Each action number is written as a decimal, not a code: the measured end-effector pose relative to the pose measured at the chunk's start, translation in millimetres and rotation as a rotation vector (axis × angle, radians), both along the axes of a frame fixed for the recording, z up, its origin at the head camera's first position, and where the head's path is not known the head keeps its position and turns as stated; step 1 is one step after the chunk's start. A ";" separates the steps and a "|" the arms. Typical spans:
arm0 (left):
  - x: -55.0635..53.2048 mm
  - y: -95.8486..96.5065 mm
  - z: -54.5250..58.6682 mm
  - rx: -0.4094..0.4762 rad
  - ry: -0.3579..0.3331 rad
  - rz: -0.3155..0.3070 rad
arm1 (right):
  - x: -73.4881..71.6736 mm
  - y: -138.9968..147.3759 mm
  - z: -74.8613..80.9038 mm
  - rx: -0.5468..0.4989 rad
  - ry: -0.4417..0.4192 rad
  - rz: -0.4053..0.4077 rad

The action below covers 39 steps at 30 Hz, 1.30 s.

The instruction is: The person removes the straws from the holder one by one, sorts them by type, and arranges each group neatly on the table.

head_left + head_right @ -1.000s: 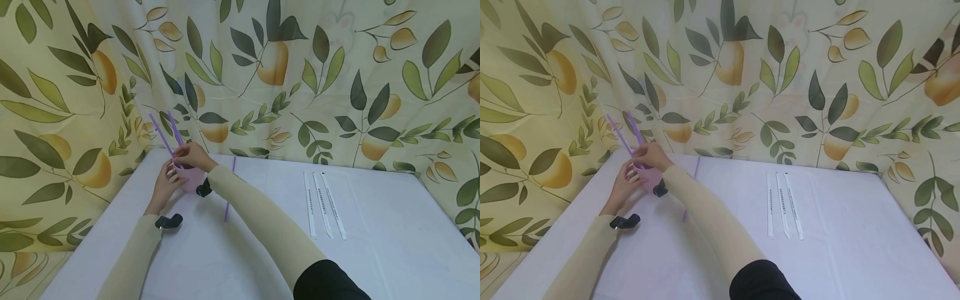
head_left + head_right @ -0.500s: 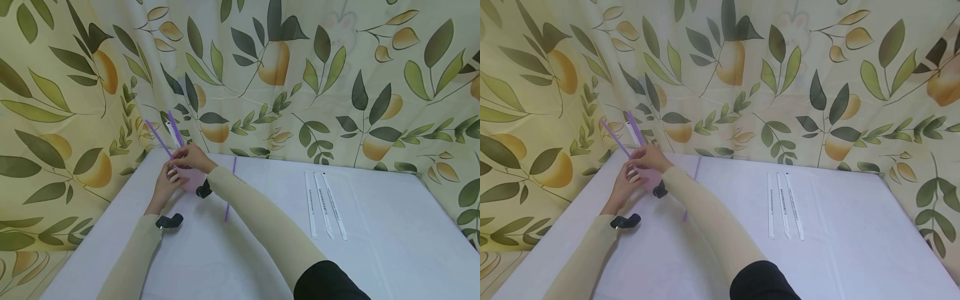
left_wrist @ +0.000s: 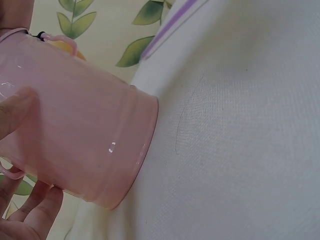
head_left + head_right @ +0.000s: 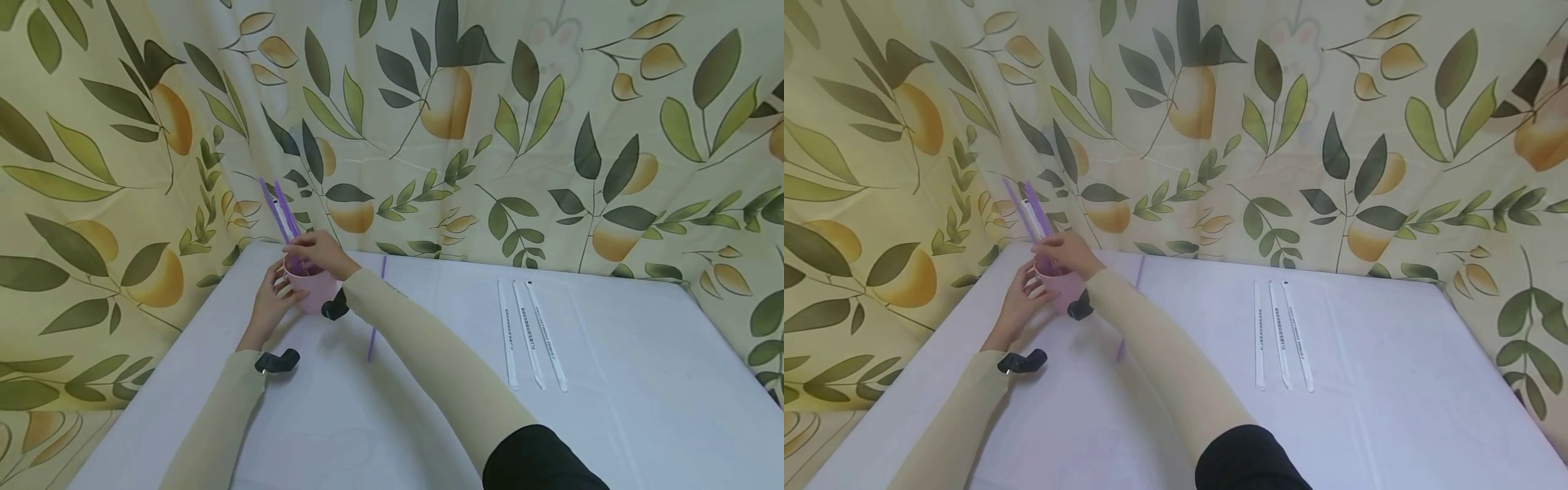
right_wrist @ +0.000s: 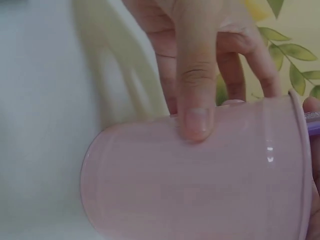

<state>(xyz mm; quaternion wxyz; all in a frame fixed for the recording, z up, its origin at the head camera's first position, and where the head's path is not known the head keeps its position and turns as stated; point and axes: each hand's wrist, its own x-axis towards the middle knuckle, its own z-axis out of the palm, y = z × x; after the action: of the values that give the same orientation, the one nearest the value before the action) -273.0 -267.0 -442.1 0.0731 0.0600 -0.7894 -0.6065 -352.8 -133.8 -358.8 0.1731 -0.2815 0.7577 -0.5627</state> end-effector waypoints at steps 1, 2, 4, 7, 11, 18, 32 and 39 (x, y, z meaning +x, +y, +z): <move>0.2 0.3 0.5 0.000 0.002 0.000 | 0.3 0.8 1.0 -0.016 -0.007 -0.005; 0.5 0.5 0.9 0.002 0.003 0.000 | 0.7 1.7 1.9 -0.025 -0.011 -0.008; 1.2 1.1 1.8 0.011 0.008 -0.002 | 1.6 3.5 4.5 -0.059 -0.025 -0.008; 2.0 1.9 2.8 0.018 0.013 -0.004 | 1.0 6.2 8.5 -0.085 -0.022 -0.007; 1.5 2.3 2.2 0.018 0.020 -0.006 | -0.3 9.2 17.3 -0.101 -0.027 -0.029; 1.1 2.6 1.9 0.013 0.026 -0.003 | -4.1 15.8 41.6 -0.174 -0.067 -0.069; 1.8 2.4 1.5 0.006 0.032 -0.012 | -19.5 45.2 87.4 -0.268 0.012 -0.086; 0.9 1.9 1.8 0.013 0.053 -0.014 | -24.3 64.0 96.6 -0.260 0.047 -0.119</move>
<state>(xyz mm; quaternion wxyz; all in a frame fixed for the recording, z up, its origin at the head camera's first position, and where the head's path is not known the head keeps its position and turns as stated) -272.1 -265.1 -440.4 0.0892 0.0389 -0.7838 -0.6133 -377.1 -69.8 -262.2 0.0837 -0.2691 0.6975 -0.6588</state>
